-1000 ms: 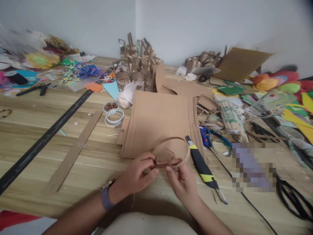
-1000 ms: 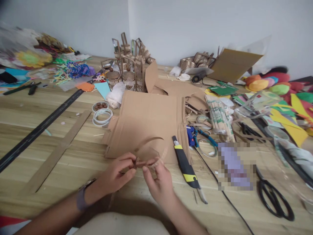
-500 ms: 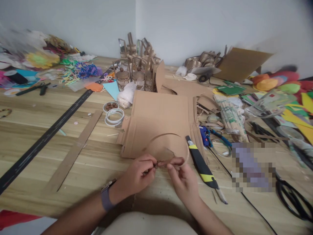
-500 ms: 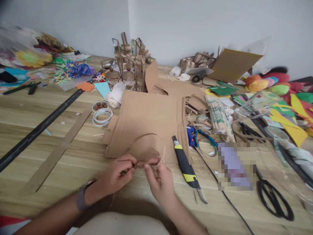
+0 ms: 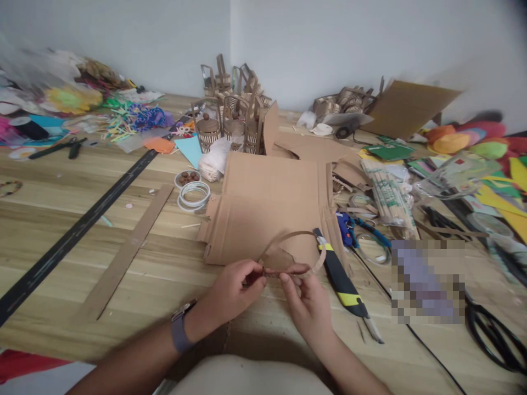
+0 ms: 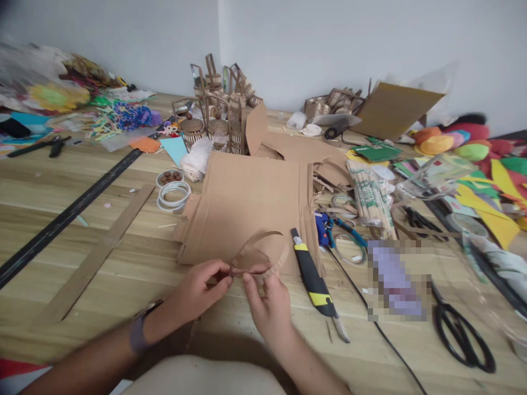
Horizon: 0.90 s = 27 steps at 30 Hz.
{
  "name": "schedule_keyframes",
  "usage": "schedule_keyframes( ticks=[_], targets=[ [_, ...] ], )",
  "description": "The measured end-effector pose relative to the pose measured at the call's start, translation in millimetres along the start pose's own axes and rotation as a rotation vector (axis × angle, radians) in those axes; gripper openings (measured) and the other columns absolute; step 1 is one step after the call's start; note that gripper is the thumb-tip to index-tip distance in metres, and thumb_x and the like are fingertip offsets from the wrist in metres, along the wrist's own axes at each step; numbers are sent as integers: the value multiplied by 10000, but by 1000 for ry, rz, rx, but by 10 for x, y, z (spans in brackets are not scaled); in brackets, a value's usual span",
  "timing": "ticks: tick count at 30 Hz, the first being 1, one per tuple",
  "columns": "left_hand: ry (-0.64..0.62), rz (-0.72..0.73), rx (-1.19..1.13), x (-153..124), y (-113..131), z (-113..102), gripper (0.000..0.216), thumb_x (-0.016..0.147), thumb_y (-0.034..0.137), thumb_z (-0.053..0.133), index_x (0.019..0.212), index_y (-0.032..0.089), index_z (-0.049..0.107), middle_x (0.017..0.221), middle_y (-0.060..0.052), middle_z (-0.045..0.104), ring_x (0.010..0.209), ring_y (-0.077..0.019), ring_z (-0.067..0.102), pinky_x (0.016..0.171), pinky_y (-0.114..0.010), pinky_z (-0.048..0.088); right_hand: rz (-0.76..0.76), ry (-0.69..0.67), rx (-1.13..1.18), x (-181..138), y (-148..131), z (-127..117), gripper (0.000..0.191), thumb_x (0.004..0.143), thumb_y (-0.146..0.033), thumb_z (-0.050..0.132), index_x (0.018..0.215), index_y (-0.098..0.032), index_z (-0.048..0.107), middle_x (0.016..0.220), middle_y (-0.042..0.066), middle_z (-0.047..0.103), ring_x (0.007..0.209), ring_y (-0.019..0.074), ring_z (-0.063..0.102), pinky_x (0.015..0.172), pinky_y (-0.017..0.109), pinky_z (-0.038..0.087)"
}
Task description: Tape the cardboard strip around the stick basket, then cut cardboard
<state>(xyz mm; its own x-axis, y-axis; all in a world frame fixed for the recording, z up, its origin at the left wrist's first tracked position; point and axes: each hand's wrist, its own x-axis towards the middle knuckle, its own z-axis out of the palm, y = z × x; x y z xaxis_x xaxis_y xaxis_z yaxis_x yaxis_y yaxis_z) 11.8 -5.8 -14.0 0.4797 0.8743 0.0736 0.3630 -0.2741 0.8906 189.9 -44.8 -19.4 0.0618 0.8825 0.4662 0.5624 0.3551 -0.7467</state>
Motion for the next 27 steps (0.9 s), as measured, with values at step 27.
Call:
schedule_keyframes(
  ticks=[27],
  targets=[
    [73,-46,-33,24,7,-14,105,734,200,463,637,179,496,582,41,478,567,-102,434,535,-206,296,508,-98,683,65,36,49,255,893,-486,606,864,-243,532,787,24,744,680,173,675,686,300,522]
  ],
)
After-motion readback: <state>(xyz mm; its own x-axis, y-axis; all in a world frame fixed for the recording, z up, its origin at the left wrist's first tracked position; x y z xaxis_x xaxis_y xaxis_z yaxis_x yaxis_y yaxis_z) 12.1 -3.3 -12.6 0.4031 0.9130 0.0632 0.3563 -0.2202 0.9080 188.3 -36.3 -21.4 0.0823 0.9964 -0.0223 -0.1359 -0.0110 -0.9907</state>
